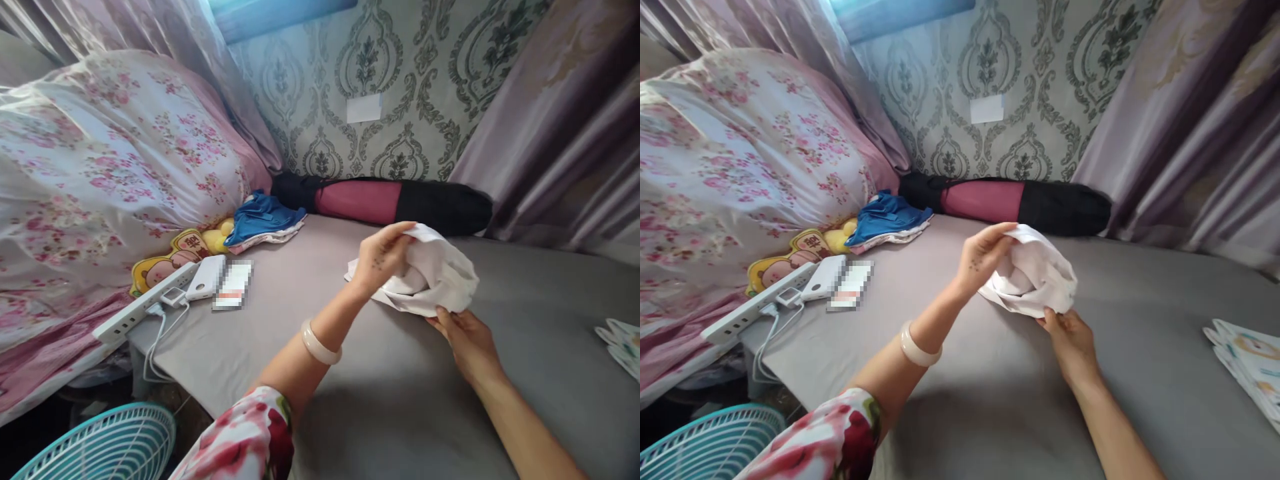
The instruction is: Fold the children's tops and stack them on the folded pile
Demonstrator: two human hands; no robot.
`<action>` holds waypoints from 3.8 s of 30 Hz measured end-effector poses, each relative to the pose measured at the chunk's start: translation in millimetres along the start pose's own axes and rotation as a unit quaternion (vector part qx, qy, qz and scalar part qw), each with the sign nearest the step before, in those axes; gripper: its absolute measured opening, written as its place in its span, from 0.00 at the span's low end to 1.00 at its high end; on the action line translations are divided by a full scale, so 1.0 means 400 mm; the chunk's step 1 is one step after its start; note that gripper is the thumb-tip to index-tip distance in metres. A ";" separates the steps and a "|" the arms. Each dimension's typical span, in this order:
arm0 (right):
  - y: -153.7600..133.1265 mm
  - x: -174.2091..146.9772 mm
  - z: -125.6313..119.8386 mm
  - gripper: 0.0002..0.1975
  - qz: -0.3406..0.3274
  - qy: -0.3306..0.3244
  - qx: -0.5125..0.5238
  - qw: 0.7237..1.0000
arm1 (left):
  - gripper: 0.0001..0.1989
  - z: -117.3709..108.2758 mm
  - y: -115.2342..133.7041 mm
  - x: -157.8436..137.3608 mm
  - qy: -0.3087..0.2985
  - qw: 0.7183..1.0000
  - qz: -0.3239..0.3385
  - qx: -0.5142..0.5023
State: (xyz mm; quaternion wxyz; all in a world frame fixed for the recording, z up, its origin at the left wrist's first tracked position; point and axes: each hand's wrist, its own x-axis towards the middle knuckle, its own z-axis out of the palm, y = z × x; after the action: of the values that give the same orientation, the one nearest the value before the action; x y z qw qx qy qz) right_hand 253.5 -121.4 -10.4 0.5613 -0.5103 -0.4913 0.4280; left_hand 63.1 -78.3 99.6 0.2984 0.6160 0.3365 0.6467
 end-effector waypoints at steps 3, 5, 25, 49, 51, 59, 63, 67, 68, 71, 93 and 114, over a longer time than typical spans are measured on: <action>-0.048 -0.001 0.006 0.20 0.039 0.010 0.095 0.995 | 0.14 -0.040 -0.067 0.000 0.068 0.995 -0.072 -0.017; -0.075 -0.003 0.009 0.19 0.055 -0.004 0.116 0.992 | 0.13 -0.064 -0.107 -0.010 0.090 0.989 -0.120 -0.010; -0.179 0.006 -0.074 0.25 0.039 -0.036 -0.041 0.998 | 0.10 -0.106 -0.176 -0.073 0.120 0.970 -0.195 0.082; -0.144 0.033 -0.100 0.21 -0.122 -0.028 -0.311 0.942 | 0.08 -0.051 -0.122 -0.089 0.040 0.924 -0.363 -0.115; -0.155 0.030 -0.098 0.22 -0.106 -0.031 -0.277 0.955 | 0.07 -0.046 -0.115 -0.096 0.059 0.916 -0.377 -0.121; -0.262 0.011 -0.085 0.21 -0.029 -0.102 -0.145 0.984 | 0.05 -0.090 -0.062 -0.100 0.129 0.895 -0.380 -0.195; -0.338 0.019 -0.071 0.16 -0.025 -0.139 -0.115 0.983 | 0.04 -0.136 0.012 -0.072 0.136 0.905 -0.349 -0.203; -0.428 0.027 -0.050 0.16 -0.027 -0.145 -0.173 0.974 | 0.06 -0.189 0.088 -0.027 0.103 0.932 -0.287 -0.197; -0.452 0.027 -0.046 0.17 -0.030 -0.150 -0.196 0.969 | 0.07 -0.204 0.104 -0.014 0.093 0.937 -0.276 -0.194; -0.518 0.025 -0.045 0.24 -0.029 -0.180 -0.227 0.957 | 0.05 -0.246 0.149 0.023 0.050 0.958 -0.237 -0.157; -0.632 0.048 -0.146 0.22 -0.252 -0.098 -0.332 0.904 | 0.12 -0.293 0.291 0.134 -0.074 0.947 0.050 0.307; -0.599 0.129 -0.074 0.16 -0.394 0.163 -0.408 0.807 | 0.07 -0.189 0.247 0.178 0.136 0.912 0.116 0.370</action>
State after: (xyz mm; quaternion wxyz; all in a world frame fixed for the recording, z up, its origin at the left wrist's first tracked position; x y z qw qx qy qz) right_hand 285.6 -102.2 233.7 0.4936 -0.5169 -0.6811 -0.1590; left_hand -14.0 -85.3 220.3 -0.0768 0.6235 0.5149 0.5833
